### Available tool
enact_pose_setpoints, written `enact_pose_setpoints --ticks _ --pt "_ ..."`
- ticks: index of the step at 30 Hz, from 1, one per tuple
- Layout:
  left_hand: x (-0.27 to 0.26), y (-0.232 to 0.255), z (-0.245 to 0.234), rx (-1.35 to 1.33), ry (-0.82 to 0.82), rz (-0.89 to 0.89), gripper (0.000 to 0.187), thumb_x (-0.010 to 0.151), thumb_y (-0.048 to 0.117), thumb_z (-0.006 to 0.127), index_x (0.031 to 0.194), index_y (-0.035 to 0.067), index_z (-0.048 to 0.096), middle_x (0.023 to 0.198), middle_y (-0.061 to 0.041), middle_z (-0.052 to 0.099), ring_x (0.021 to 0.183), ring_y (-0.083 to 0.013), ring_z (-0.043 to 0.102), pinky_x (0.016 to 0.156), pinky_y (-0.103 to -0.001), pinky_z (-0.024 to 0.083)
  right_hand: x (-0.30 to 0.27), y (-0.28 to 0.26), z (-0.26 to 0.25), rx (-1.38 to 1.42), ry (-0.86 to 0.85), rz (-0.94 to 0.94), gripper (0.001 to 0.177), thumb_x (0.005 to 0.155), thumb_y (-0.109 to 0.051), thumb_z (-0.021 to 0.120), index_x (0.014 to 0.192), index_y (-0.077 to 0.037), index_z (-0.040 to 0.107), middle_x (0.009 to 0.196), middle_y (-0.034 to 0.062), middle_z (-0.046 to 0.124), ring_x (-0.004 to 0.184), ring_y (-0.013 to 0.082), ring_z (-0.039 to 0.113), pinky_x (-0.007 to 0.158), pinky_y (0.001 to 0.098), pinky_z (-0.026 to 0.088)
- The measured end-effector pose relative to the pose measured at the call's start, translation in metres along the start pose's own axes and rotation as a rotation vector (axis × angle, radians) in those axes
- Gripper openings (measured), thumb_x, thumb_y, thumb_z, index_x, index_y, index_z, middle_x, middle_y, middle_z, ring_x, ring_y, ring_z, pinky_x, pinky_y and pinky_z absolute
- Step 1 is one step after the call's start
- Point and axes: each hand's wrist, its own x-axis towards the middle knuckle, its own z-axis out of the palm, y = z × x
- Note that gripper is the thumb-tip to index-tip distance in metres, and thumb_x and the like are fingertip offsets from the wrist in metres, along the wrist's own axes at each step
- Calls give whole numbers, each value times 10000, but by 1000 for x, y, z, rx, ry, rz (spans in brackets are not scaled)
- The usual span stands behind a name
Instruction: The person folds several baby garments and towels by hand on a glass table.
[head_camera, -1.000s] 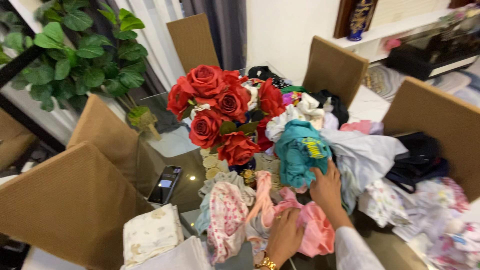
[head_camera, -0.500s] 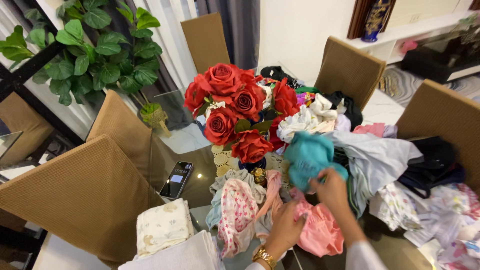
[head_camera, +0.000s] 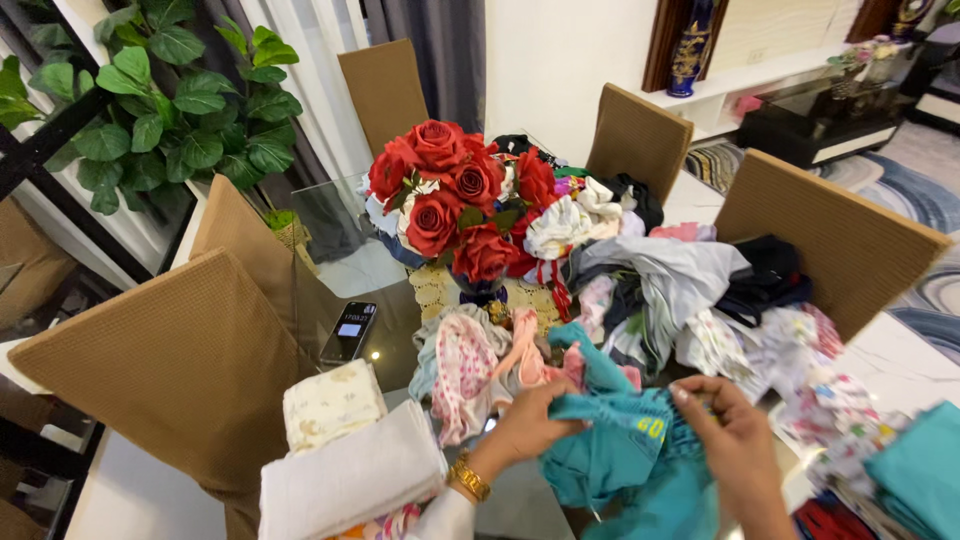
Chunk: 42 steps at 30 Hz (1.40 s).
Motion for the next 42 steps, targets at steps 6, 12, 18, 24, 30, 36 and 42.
enact_pose_setpoints --ticks 6,12,18,24,30,36,42 --pt "-31 72 -26 -3 41 253 242 947 281 735 1092 91 780 1011 -55 718 953 -141 671 865 -307 526 -48 -55 -37 66 33 -10 194 933 -108 697 1094 1 686 886 -6 689 778 50 583 691 201 435" --pt "-60 101 -38 1 131 48 318 974 357 687 1104 81 777 808 -66 713 764 -131 607 731 -284 519 -84 -74 -35 -45 66 -133 196 947 -101 745 1095 13 686 818 6 630 732 64 510 650 212 383" --pt "-56 47 -23 44 347 -88 273 946 296 671 1043 62 772 821 -89 750 730 -201 670 693 -344 536 -85 -42 -24 -356 189 -207 205 914 -90 727 1105 -27 690 867 45 702 752 134 612 681 272 489" --pt "-104 -60 9 625 401 -324 344 924 373 676 1020 43 693 990 -198 724 943 -406 682 821 -517 541 -110 85 -68 -733 207 -107 183 911 -157 711 1071 -72 738 946 142 758 847 285 746 765 374 567" --pt "-169 -90 74 266 -179 -819 706 960 642 596 785 -33 706 666 -110 692 670 -286 739 708 -431 638 -144 213 -105 -1092 339 8 420 816 -290 802 1171 -76 734 1072 217 726 952 390 691 844 450 549" --pt "-174 -117 145 451 95 -621 447 873 479 659 994 51 704 1051 -198 710 1015 -383 673 863 -499 547 -148 239 -79 -811 129 515 544 806 -337 829 1263 -85 673 1128 212 712 1053 356 715 926 474 567" --pt "-149 -192 103 -606 381 -722 258 876 342 661 1002 118 681 1038 -128 762 912 -267 686 834 -414 568 -118 177 -99 27 199 622 267 851 -120 668 1106 -45 648 975 121 684 925 279 648 845 432 534"
